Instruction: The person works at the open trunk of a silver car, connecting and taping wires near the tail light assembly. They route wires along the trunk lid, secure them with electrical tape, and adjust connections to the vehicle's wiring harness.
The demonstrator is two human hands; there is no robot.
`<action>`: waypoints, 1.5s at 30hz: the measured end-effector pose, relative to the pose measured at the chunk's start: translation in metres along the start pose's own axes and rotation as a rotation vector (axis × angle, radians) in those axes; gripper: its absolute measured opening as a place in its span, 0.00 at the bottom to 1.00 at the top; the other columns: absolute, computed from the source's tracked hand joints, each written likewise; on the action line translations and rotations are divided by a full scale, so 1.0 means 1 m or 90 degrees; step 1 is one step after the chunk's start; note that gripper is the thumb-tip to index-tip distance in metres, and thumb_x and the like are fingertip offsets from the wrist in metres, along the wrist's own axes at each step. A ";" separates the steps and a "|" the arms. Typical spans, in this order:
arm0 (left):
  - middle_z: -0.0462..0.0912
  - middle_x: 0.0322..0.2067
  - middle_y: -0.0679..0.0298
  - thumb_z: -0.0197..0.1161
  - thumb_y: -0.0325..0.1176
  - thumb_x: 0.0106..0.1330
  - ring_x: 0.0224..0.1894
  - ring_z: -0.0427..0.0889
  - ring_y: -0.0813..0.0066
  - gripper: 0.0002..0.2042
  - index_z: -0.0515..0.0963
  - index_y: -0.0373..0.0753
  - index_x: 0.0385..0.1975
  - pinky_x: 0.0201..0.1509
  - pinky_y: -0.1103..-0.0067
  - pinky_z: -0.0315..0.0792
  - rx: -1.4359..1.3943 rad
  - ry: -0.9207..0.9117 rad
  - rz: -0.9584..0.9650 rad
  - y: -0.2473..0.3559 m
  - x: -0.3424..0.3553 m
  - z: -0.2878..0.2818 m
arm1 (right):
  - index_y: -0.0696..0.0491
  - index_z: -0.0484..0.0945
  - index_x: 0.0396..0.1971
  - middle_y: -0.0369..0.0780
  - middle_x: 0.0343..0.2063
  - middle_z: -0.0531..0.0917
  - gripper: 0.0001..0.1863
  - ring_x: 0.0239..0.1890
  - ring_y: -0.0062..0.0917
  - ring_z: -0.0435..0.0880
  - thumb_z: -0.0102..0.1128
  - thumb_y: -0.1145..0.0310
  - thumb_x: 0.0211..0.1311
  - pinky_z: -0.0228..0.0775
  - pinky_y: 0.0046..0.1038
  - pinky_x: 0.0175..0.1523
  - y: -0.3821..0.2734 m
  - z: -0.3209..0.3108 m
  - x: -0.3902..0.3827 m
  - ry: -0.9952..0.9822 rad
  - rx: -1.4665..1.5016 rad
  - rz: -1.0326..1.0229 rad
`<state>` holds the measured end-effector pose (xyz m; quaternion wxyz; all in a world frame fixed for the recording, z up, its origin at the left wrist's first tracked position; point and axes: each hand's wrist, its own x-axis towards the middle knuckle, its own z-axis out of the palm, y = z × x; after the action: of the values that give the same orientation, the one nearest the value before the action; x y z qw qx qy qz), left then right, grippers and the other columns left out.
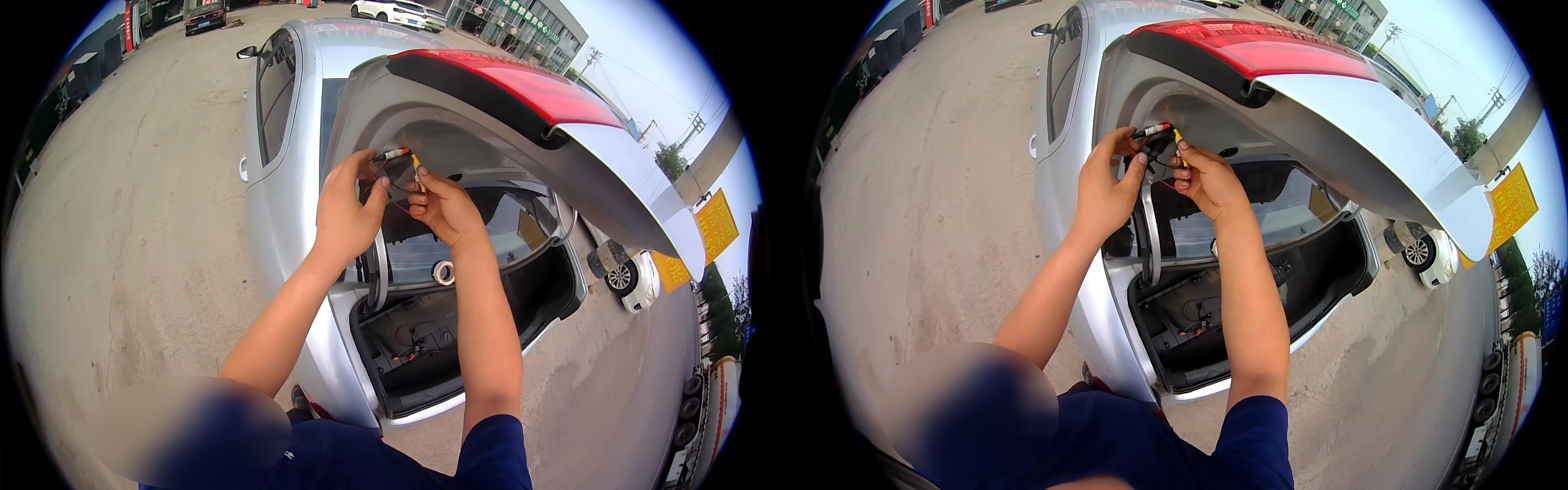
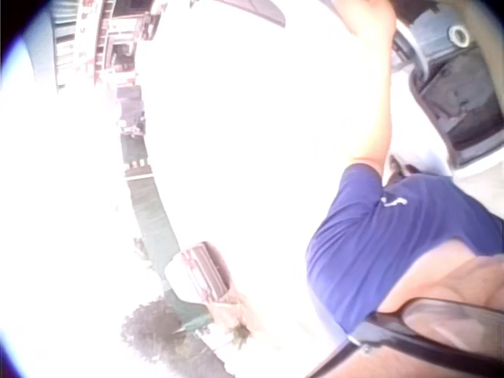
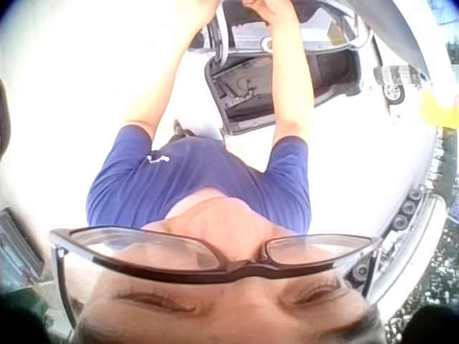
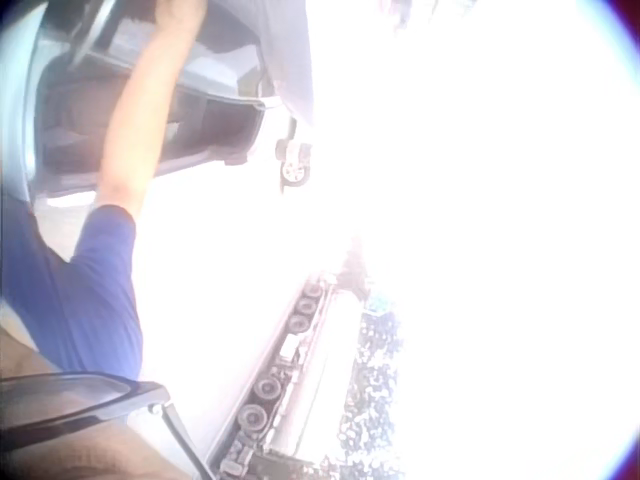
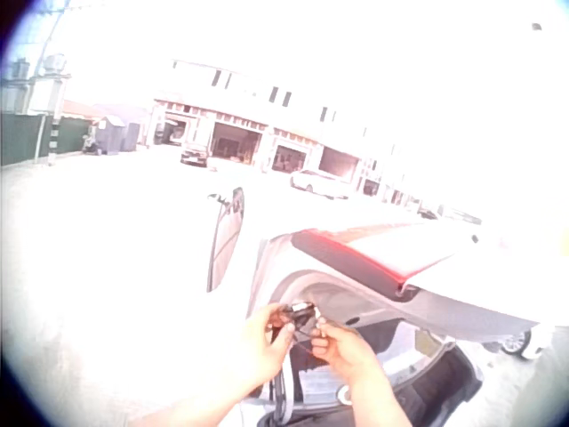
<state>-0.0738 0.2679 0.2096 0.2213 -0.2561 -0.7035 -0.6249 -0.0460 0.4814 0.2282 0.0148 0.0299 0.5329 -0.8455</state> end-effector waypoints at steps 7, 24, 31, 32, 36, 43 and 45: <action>0.89 0.52 0.55 0.70 0.28 0.75 0.50 0.88 0.62 0.17 0.80 0.34 0.61 0.61 0.70 0.80 -0.078 0.076 -0.044 0.016 -0.006 0.022 | 0.52 0.85 0.40 0.31 0.33 0.82 0.12 0.31 0.14 0.75 0.69 0.59 0.81 0.67 0.21 0.36 -0.007 0.013 0.000 0.088 -0.174 -0.076; 0.90 0.51 0.49 0.63 0.22 0.73 0.53 0.91 0.60 0.22 0.74 0.32 0.67 0.61 0.68 0.82 -0.089 0.104 -0.032 0.017 -0.022 0.043 | 0.62 0.90 0.42 0.39 0.31 0.91 0.12 0.31 0.22 0.85 0.71 0.67 0.74 0.76 0.29 0.38 -0.021 0.050 -0.018 0.154 -0.645 -0.362; 0.93 0.46 0.49 0.63 0.26 0.79 0.44 0.93 0.64 0.15 0.79 0.30 0.62 0.55 0.72 0.83 -0.056 0.035 -0.098 0.034 -0.015 0.026 | 0.60 0.91 0.39 0.49 0.32 0.93 0.13 0.35 0.44 0.94 0.70 0.64 0.72 0.82 0.40 0.45 -0.015 0.056 -0.024 0.200 -0.788 -0.411; 0.94 0.45 0.50 0.63 0.26 0.80 0.43 0.93 0.66 0.14 0.81 0.30 0.60 0.53 0.72 0.83 -0.024 0.043 -0.070 0.026 -0.012 0.025 | 0.60 0.91 0.39 0.49 0.32 0.93 0.13 0.35 0.44 0.94 0.70 0.64 0.72 0.82 0.40 0.46 -0.014 0.057 -0.024 0.199 -0.783 -0.414; 0.95 0.42 0.52 0.65 0.26 0.80 0.38 0.92 0.71 0.10 0.84 0.29 0.54 0.47 0.74 0.82 -0.032 0.059 -0.050 0.009 0.002 0.026 | 0.60 0.92 0.38 0.49 0.30 0.93 0.14 0.33 0.42 0.94 0.73 0.63 0.71 0.82 0.39 0.44 -0.012 0.059 -0.019 0.211 -0.759 -0.420; 0.93 0.34 0.57 0.70 0.26 0.76 0.36 0.90 0.75 0.06 0.85 0.30 0.46 0.44 0.74 0.81 -0.030 0.118 -0.129 0.018 0.019 0.032 | 0.62 0.89 0.31 0.43 0.22 0.90 0.17 0.22 0.26 0.87 0.80 0.60 0.68 0.78 0.32 0.32 -0.019 0.050 0.009 0.228 -0.634 -0.309; 0.92 0.33 0.57 0.71 0.27 0.76 0.37 0.90 0.73 0.07 0.85 0.31 0.46 0.44 0.73 0.82 -0.037 0.122 -0.168 0.016 0.016 0.029 | 0.62 0.88 0.31 0.41 0.21 0.89 0.18 0.20 0.23 0.85 0.80 0.60 0.69 0.77 0.31 0.30 -0.015 0.052 0.010 0.214 -0.588 -0.284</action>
<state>-0.0759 0.2993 0.2285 0.1960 -0.1071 -0.6885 -0.6899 -0.0591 0.4409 0.2639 -0.2393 0.0413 0.8378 -0.4890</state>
